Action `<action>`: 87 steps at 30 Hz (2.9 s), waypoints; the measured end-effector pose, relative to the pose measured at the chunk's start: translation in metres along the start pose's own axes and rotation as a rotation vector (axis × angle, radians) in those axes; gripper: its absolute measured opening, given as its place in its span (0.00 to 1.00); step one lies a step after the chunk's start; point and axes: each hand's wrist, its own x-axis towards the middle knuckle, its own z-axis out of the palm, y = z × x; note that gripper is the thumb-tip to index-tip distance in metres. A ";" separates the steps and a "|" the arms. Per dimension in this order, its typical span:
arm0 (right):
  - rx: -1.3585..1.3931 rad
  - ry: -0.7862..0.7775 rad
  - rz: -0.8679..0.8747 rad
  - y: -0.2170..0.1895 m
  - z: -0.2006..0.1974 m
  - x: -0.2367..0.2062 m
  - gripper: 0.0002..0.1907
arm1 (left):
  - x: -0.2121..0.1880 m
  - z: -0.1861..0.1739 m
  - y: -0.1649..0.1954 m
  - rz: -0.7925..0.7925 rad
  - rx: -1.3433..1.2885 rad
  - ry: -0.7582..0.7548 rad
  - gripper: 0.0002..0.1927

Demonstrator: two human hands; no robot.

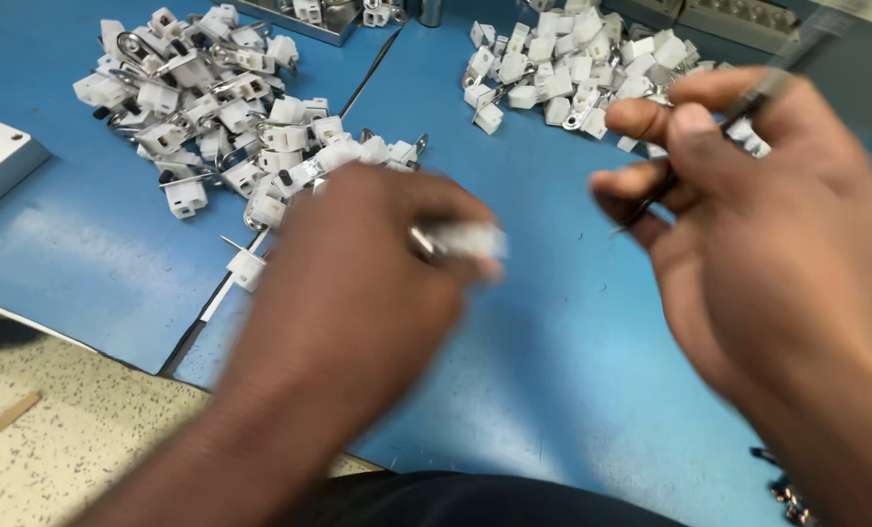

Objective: The person uses tweezers to insert small metal pins into white plastic electrical connectors, then places the assembled units into a metal tray. The person repeats this process for multiple connectors, handling them one at a time.

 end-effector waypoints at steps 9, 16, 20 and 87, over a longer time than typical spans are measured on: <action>-1.071 -0.206 -0.475 0.113 0.037 0.141 0.21 | 0.055 -0.050 -0.056 0.185 0.534 0.319 0.20; -0.560 -0.190 0.253 0.040 0.021 0.047 0.14 | 0.029 -0.030 -0.016 0.505 0.433 0.275 0.18; -0.526 -0.239 0.517 0.015 -0.019 -0.025 0.19 | -0.007 0.005 0.010 0.068 0.085 -0.240 0.14; -0.091 -0.335 -0.146 -0.036 -0.002 -0.051 0.06 | -0.039 0.010 0.039 0.041 -0.310 -0.203 0.11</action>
